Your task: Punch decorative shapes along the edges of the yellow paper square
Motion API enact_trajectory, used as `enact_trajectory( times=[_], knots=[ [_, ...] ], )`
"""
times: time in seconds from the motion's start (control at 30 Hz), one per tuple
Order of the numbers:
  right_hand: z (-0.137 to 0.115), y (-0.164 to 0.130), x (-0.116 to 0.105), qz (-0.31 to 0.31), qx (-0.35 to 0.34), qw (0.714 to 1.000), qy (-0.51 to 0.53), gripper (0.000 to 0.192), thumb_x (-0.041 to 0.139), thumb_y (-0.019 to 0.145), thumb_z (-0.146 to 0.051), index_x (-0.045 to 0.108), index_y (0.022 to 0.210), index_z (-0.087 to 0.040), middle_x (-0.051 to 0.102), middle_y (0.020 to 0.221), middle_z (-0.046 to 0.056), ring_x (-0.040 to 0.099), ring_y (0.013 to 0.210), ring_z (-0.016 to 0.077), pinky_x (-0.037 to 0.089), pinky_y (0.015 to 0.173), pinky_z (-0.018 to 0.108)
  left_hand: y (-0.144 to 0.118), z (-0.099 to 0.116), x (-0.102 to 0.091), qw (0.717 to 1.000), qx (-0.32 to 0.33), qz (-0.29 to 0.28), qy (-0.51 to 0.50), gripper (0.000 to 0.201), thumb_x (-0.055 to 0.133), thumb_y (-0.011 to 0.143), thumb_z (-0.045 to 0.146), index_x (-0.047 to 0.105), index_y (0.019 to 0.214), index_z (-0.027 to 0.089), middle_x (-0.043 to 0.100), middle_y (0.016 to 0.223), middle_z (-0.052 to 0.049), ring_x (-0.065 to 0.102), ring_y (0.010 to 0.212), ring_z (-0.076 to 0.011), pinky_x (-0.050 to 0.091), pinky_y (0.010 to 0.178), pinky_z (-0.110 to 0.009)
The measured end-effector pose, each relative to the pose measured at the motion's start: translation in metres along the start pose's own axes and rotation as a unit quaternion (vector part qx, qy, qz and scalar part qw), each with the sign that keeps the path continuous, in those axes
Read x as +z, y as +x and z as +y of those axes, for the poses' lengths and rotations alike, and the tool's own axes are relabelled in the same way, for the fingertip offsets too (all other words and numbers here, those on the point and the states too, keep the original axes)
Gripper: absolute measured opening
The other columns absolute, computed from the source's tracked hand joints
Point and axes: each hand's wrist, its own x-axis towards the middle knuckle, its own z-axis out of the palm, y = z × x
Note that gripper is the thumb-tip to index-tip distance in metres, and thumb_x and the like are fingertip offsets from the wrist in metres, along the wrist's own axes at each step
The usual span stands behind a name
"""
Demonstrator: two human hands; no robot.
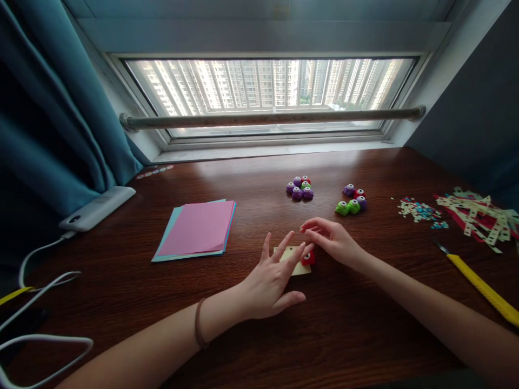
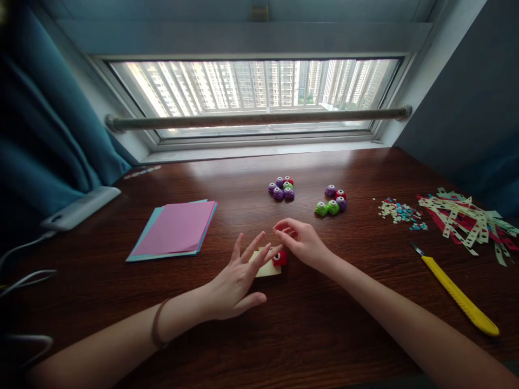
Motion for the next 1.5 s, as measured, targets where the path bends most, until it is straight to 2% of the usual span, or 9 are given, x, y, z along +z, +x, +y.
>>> enact_trajectory(
  times=[0.1,0.2,0.33,0.47,0.7,0.87,1.2,1.37,1.5],
  knots=[
    [0.003,-0.019,-0.009,-0.041,-0.036,0.996,-0.074,0.031,0.061,0.080,-0.040,0.058,0.100,-0.017,0.062,0.090,0.004,0.057,0.077,0.0147,0.046,0.069,0.027,-0.001,-0.004,0.003,0.995,-0.035,0.084,-0.038,0.070,0.043,0.090,0.036,-0.001,0.143,0.021,0.035,0.144,-0.009,0.009,0.138,-0.0273,-0.002,0.108,-0.056],
    [0.007,-0.030,-0.008,-0.058,-0.103,0.981,-0.153,0.033,0.071,0.072,-0.035,0.061,0.099,-0.019,0.060,0.095,0.004,0.054,0.087,0.0166,0.044,0.077,0.030,0.000,-0.007,0.007,0.974,-0.130,0.182,-0.045,0.048,0.048,0.088,0.030,0.031,0.131,0.019,0.046,0.131,-0.012,0.027,0.130,-0.0261,0.019,0.106,-0.048],
    [0.011,-0.033,-0.001,-0.036,-0.123,0.979,-0.157,0.019,0.063,0.079,-0.024,0.063,0.098,-0.020,0.058,0.096,0.004,0.053,0.089,0.0153,0.045,0.080,0.029,0.004,-0.008,0.006,0.956,-0.227,0.175,-0.063,0.030,0.067,0.075,0.035,0.054,0.096,0.019,0.054,0.110,-0.008,0.043,0.109,-0.0277,0.033,0.092,-0.044],
    [0.009,-0.034,0.001,-0.010,-0.112,0.989,-0.092,0.023,0.063,0.079,-0.018,0.062,0.102,-0.020,0.057,0.099,0.004,0.056,0.085,0.0123,0.048,0.075,0.024,0.006,-0.011,0.001,0.933,-0.247,0.159,-0.210,0.017,0.064,0.078,0.031,0.052,0.080,0.019,0.058,0.090,-0.002,0.050,0.090,-0.0201,0.037,0.082,-0.035],
    [0.003,-0.037,-0.002,0.045,-0.135,0.987,-0.073,0.025,0.062,0.080,-0.015,0.062,0.104,-0.022,0.058,0.101,0.003,0.057,0.092,0.0123,0.048,0.082,0.022,0.006,-0.012,-0.005,0.826,-0.284,0.153,-0.462,0.026,0.064,0.077,0.035,0.046,0.072,0.017,0.047,0.067,0.005,0.044,0.063,-0.0100,0.034,0.057,-0.021],
    [0.002,-0.037,-0.005,0.090,-0.106,0.989,-0.049,0.027,0.063,0.079,-0.015,0.062,0.105,-0.024,0.059,0.102,0.002,0.057,0.095,0.0126,0.047,0.085,0.022,0.006,-0.014,-0.003,0.789,-0.298,0.169,-0.510,0.029,0.067,0.075,0.035,0.045,0.073,0.018,0.049,0.067,0.005,0.045,0.062,-0.0093,0.035,0.056,-0.020],
    [0.016,-0.034,-0.009,0.113,0.068,0.964,0.231,0.029,0.067,0.077,-0.030,0.063,0.104,-0.020,0.066,0.105,0.007,0.064,0.094,0.0194,0.050,0.091,0.037,0.004,-0.014,-0.002,0.741,-0.321,0.180,-0.561,0.033,0.070,0.072,0.038,0.044,0.075,0.018,0.052,0.066,0.004,0.051,0.062,-0.0104,0.037,0.055,-0.020],
    [0.020,-0.028,-0.027,0.182,0.032,0.983,-0.002,0.028,0.068,0.074,-0.034,0.064,0.096,-0.018,0.066,0.100,0.008,0.065,0.086,0.0210,0.054,0.081,0.037,0.004,-0.014,-0.003,0.738,-0.322,0.187,-0.562,0.033,0.070,0.072,0.039,0.045,0.075,0.018,0.051,0.065,0.005,0.050,0.060,-0.0101,0.038,0.053,-0.019],
    [0.037,-0.022,-0.051,0.247,0.009,0.942,-0.226,0.025,0.067,0.074,-0.035,0.067,0.092,-0.018,0.065,0.093,0.006,0.063,0.074,0.0189,0.052,0.068,0.033,0.004,-0.014,-0.003,0.738,-0.321,0.190,-0.562,0.032,0.070,0.071,0.039,0.045,0.074,0.018,0.052,0.065,0.005,0.048,0.059,-0.0095,0.037,0.052,-0.019]
  ],
)
